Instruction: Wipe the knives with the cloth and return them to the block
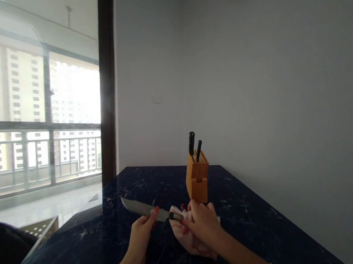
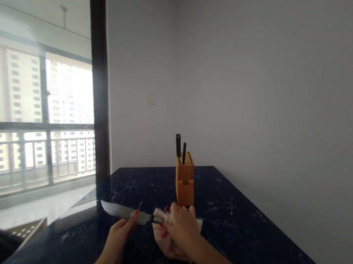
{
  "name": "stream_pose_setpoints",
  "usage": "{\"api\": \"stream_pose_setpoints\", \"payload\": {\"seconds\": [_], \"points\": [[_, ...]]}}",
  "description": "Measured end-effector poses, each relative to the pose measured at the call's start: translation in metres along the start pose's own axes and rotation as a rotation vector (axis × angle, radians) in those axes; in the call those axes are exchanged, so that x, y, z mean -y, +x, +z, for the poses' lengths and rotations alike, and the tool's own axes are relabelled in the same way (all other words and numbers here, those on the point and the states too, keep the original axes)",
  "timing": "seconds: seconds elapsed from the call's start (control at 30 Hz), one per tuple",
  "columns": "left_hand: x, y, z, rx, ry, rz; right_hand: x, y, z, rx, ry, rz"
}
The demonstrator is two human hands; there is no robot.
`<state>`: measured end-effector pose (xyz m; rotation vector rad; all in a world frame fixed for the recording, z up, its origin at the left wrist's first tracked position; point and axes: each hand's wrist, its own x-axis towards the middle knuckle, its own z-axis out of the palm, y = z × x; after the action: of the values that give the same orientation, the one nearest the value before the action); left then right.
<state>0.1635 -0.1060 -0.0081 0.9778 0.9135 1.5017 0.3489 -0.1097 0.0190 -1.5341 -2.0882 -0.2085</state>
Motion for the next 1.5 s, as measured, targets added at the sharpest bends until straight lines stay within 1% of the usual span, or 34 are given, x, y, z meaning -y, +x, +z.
{"api": "stream_pose_setpoints", "payload": {"seconds": [0.1,0.17,0.27,0.33,0.43,0.5,0.6,0.7,0.9,1.0,1.1,1.17,1.37,1.5], "points": [[0.003,0.001,-0.003,-0.024,-0.01,-0.04,-0.001,0.002,0.001,0.013,0.109,0.032],[0.003,0.002,-0.004,-0.023,-0.014,-0.049,0.001,0.002,0.0,-0.007,0.216,0.037],[0.003,0.0,-0.002,0.031,-0.048,-0.07,0.006,0.001,0.0,-0.058,0.334,0.017],[0.003,-0.003,0.002,0.081,-0.05,-0.082,0.011,-0.001,0.002,-0.08,0.365,0.007],[0.001,-0.009,0.009,0.174,-0.027,-0.056,0.015,-0.004,0.007,-0.095,0.34,-0.03],[0.0,-0.012,0.012,0.208,-0.019,-0.027,0.016,-0.005,0.009,-0.111,0.289,-0.069],[-0.002,-0.013,0.013,0.182,-0.002,-0.039,0.013,-0.003,0.008,-0.13,0.223,-0.066],[-0.003,-0.013,0.011,0.145,0.037,-0.067,0.012,-0.002,0.006,-0.12,0.219,-0.039],[-0.003,-0.014,0.012,0.149,0.113,-0.025,0.019,-0.005,0.01,-0.089,0.196,-0.113],[-0.004,-0.015,0.013,0.147,0.114,-0.033,0.018,-0.005,0.009,-0.092,0.185,-0.073],[-0.005,-0.017,0.014,0.174,0.124,-0.036,0.016,-0.004,0.006,-0.083,0.174,-0.029],[-0.005,-0.017,0.014,0.18,0.123,-0.047,0.014,-0.004,0.005,-0.082,0.161,-0.031],[0.0,-0.012,0.01,0.121,0.029,-0.107,0.014,-0.002,0.008,-0.072,0.143,0.003],[0.002,-0.011,0.008,0.128,0.086,-0.077,0.021,-0.004,0.008,-0.067,0.084,-0.106]]}}
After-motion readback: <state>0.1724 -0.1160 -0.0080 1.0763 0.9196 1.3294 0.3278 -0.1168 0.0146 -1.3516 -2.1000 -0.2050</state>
